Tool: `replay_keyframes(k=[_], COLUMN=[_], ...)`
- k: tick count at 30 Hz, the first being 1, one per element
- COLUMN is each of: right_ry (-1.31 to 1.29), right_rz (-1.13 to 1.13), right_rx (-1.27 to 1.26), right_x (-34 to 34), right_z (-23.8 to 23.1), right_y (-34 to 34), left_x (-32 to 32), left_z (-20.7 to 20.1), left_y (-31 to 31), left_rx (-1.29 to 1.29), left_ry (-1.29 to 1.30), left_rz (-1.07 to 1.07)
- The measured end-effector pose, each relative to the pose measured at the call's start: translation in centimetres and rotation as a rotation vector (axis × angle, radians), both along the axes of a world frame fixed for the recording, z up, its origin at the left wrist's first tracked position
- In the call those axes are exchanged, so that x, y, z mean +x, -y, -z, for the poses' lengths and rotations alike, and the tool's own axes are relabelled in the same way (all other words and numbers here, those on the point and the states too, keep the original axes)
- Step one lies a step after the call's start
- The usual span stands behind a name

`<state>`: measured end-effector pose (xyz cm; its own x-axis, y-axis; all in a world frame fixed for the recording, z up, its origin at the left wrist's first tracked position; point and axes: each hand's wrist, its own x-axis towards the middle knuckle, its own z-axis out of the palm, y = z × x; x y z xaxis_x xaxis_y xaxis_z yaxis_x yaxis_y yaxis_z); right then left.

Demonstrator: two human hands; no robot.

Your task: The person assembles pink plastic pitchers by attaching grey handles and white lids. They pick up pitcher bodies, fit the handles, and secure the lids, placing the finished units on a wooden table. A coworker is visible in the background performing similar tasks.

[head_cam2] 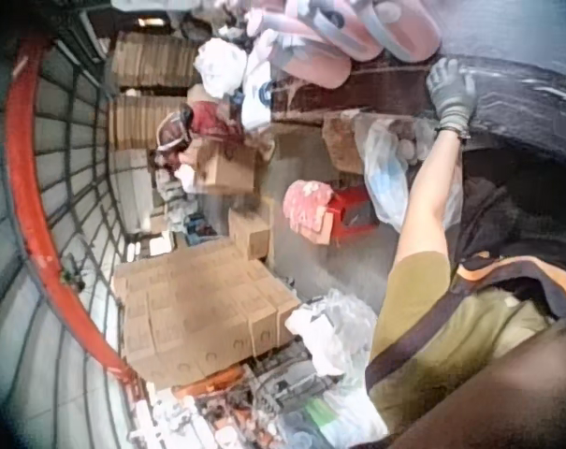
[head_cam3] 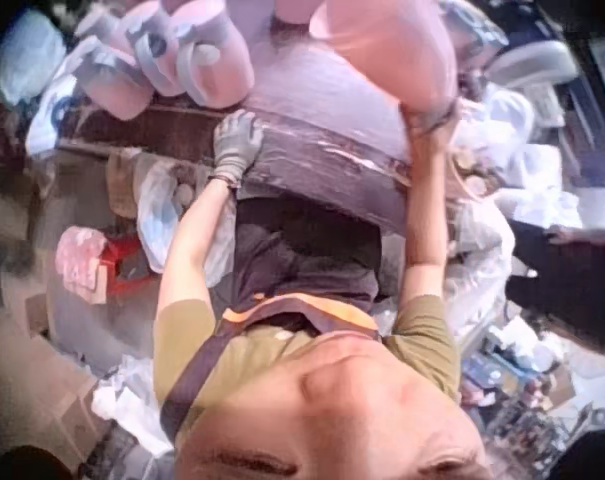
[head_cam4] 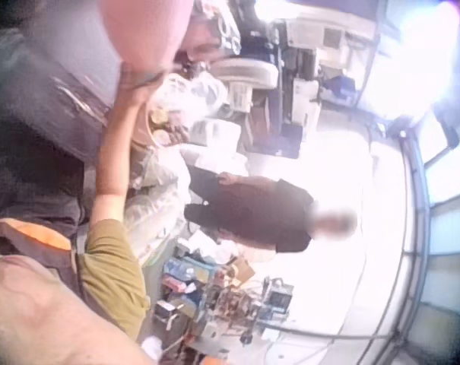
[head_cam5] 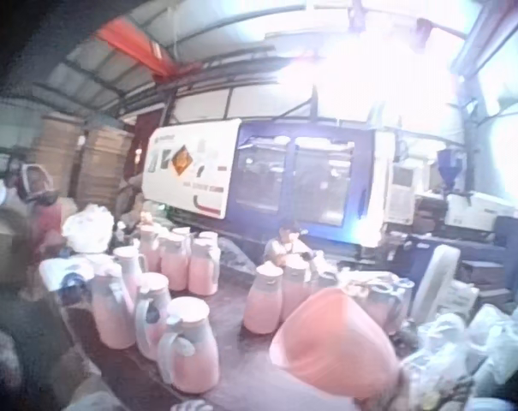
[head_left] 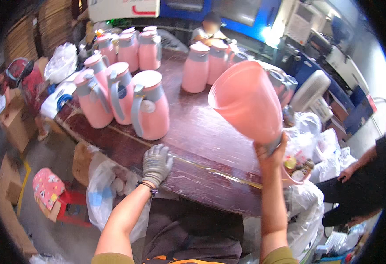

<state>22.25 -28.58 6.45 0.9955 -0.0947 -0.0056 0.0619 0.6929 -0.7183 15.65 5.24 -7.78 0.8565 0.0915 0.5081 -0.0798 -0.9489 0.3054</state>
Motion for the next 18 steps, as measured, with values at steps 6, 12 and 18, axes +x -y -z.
replay_keyframes(k=[6, 12, 18], right_ry=[-0.149, -0.046, 0.085], right_rz=[-0.312, -0.308, -0.186], right_rx=[0.549, 0.736, 0.646], right_x=[-11.5, -17.8, -21.9], right_z=[3.0, 4.2, 3.3], right_y=[0.2, 1.9, 4.2], left_x=[-0.8, -3.6, -3.8], left_z=[1.1, 1.1, 1.1], left_y=[-0.3, 2.6, 3.1], left_rx=[0.009, 0.044, 0.088], left_ry=[-0.026, -0.040, -0.042], left_rz=[-0.021, 0.023, 0.037])
